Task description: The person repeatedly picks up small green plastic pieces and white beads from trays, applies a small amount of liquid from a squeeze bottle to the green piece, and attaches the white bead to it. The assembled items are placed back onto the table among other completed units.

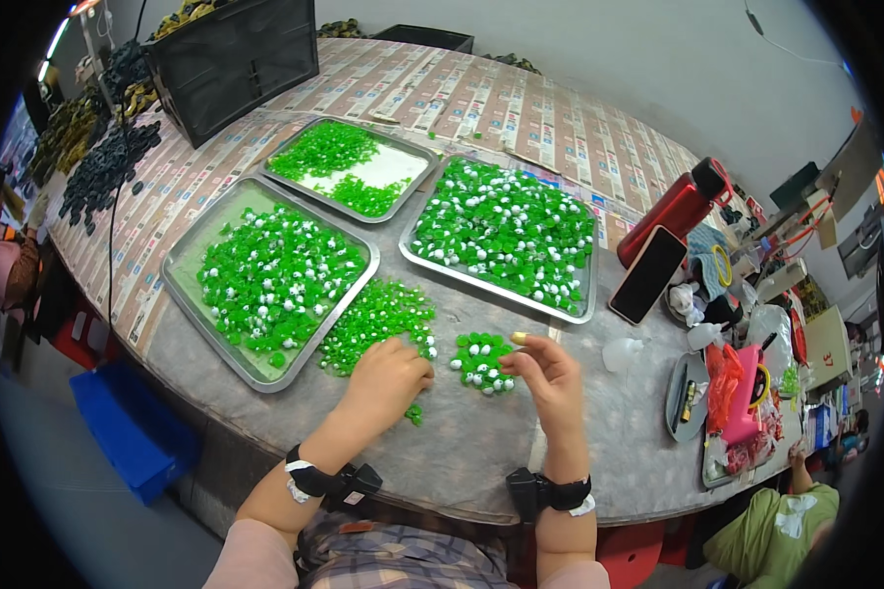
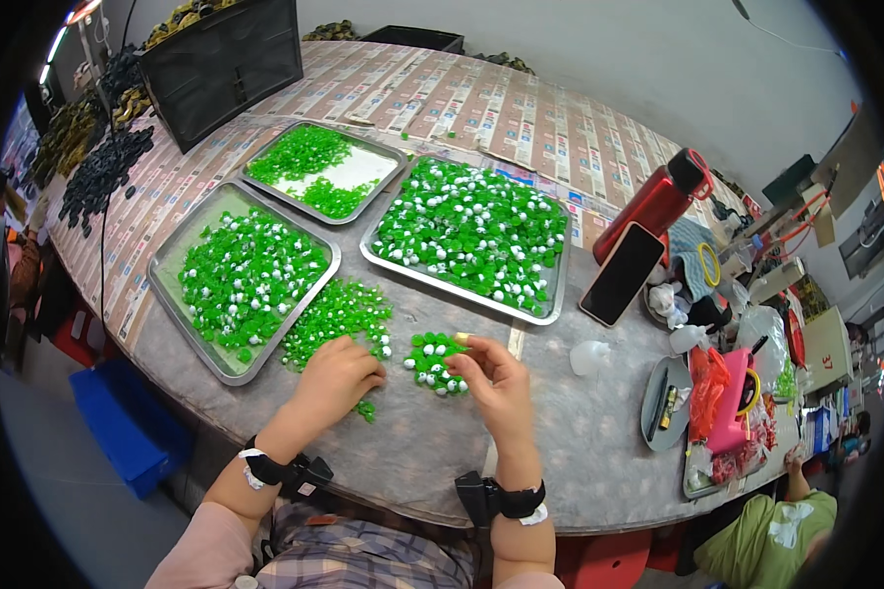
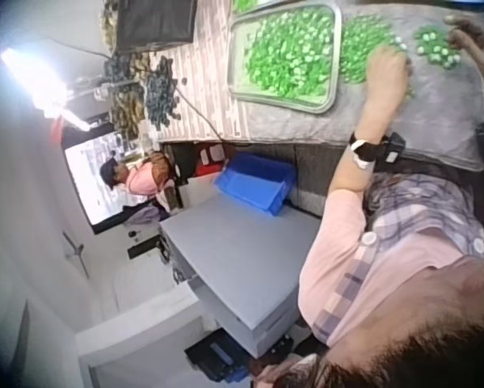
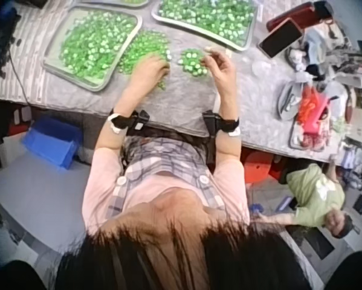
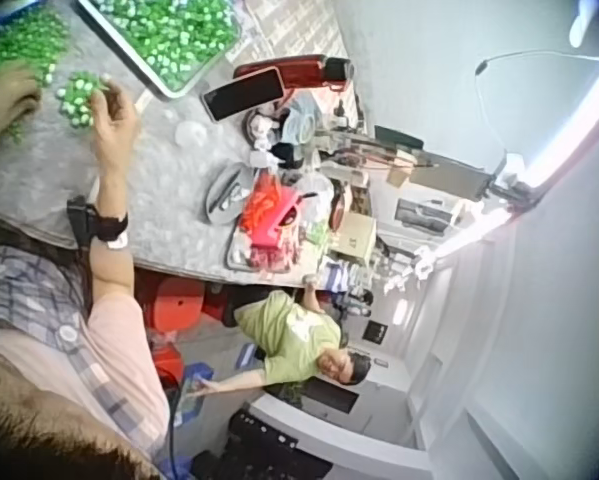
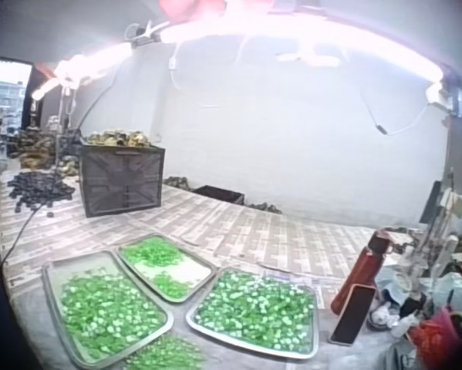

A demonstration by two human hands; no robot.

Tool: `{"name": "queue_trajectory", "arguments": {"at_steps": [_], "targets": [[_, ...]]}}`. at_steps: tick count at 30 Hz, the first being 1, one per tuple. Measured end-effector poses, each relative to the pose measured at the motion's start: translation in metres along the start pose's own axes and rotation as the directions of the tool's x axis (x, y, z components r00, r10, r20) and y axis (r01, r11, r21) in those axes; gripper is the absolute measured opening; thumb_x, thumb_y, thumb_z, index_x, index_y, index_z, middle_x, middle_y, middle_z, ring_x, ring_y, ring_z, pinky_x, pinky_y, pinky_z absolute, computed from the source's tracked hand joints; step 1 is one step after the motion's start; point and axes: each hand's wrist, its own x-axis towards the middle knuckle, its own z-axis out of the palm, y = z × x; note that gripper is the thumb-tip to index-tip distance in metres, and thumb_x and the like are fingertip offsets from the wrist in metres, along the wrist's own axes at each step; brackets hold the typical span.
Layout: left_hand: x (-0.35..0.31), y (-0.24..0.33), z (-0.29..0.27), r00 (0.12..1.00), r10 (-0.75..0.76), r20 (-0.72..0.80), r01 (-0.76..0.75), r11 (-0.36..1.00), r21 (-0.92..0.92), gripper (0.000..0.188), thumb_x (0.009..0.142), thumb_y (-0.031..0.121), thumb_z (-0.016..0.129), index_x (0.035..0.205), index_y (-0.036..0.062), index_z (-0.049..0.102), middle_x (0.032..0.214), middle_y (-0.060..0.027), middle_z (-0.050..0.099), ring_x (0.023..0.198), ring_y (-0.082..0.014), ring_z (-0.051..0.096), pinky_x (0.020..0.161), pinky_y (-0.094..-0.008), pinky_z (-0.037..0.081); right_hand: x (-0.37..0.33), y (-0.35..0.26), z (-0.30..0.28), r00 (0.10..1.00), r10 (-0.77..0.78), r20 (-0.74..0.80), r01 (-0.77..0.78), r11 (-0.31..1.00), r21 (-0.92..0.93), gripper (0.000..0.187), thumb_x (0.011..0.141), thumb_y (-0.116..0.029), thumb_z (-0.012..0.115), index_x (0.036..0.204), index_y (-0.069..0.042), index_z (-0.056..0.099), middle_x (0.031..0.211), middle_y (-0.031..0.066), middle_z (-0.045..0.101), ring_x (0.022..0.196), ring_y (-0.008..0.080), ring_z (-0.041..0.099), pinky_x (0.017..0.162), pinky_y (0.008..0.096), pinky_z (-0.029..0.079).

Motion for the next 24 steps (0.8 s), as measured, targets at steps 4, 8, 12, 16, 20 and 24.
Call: {"name": "queue_trajectory", "arguments": {"at_steps": [4, 8, 12, 16, 20, 24], "targets": [[0.005, 0.021, -0.011, 0.997, 0.007, -0.077, -0.041, 0.889, -0.456, 0.010, 0.064, 0.012, 0.066, 0.073, 0.0089, 0.062, 0.074, -0.0006, 0.055, 0.070, -0.0175, 0.048, 0.065, -0.0282, 0.038, -0.003, 0.007, 0.008, 0.978, 0.163, 0.127, -0.162, 0.987, -0.012, 0.019, 0.079, -0.010, 0.056, 0.095, 0.002, 0.056, 0.083, 0.0065, 0.059, 0.073, 0.0112, 0.057, 0.064, 0.0223, 0.047], [0.000, 0.028, -0.006, 0.992, 0.041, -0.119, -0.093, 0.871, -0.483, 0.014, 0.065, 0.014, 0.067, 0.078, 0.0111, 0.064, 0.072, -0.0006, 0.051, 0.071, -0.0165, 0.047, 0.064, -0.0275, 0.038, -0.009, 0.016, 0.013, 0.883, 0.295, 0.364, -0.353, 0.930, 0.103, 0.022, 0.081, -0.017, 0.054, 0.093, 0.002, 0.057, 0.081, 0.0065, 0.060, 0.069, 0.0113, 0.057, 0.062, 0.0236, 0.047], [-0.003, 0.027, -0.002, 0.993, 0.014, -0.116, -0.073, 0.850, -0.522, 0.016, 0.064, 0.011, 0.067, 0.079, 0.0110, 0.064, 0.072, -0.0011, 0.047, 0.070, -0.0158, 0.046, 0.062, -0.0265, 0.037, -0.009, 0.013, 0.012, 0.817, 0.331, 0.472, -0.456, 0.872, 0.178, 0.022, 0.082, -0.018, 0.052, 0.092, 0.001, 0.057, 0.080, 0.0068, 0.060, 0.069, 0.0122, 0.057, 0.063, 0.0238, 0.047], [-0.004, 0.024, 0.000, 0.993, -0.078, -0.091, 0.001, 0.766, -0.643, 0.014, 0.064, 0.008, 0.066, 0.078, 0.0108, 0.065, 0.071, -0.0014, 0.045, 0.070, -0.0151, 0.045, 0.062, -0.0263, 0.037, -0.008, 0.008, 0.013, 0.774, 0.348, 0.529, -0.533, 0.809, 0.248, 0.021, 0.083, -0.018, 0.051, 0.092, 0.001, 0.056, 0.080, 0.0072, 0.060, 0.070, 0.0132, 0.058, 0.064, 0.0248, 0.047], [0.000, 0.021, 0.003, 0.979, -0.198, -0.051, 0.076, 0.584, -0.808, 0.014, 0.070, 0.006, 0.063, 0.084, 0.0060, 0.061, 0.073, 0.0002, 0.046, 0.070, -0.0104, 0.046, 0.062, -0.0224, 0.038, -0.008, 0.012, 0.017, 0.892, 0.269, 0.364, -0.355, 0.915, 0.193, 0.016, 0.081, -0.014, 0.053, 0.088, 0.000, 0.057, 0.078, 0.0066, 0.060, 0.068, 0.0127, 0.058, 0.063, 0.0245, 0.047], [0.002, 0.021, 0.010, 0.910, -0.365, 0.195, 0.257, 0.130, -0.957, 0.016, 0.076, 0.006, 0.058, 0.090, 0.0001, 0.056, 0.079, -0.0024, 0.053, 0.070, -0.0097, 0.053, 0.065, -0.0218, 0.045, -0.011, 0.003, 0.027, 0.992, -0.115, 0.049, 0.125, 0.907, -0.402, 0.007, 0.072, -0.006, 0.060, 0.078, -0.002, 0.059, 0.071, 0.0059, 0.059, 0.062, 0.0131, 0.057, 0.056, 0.0232, 0.044]]}}
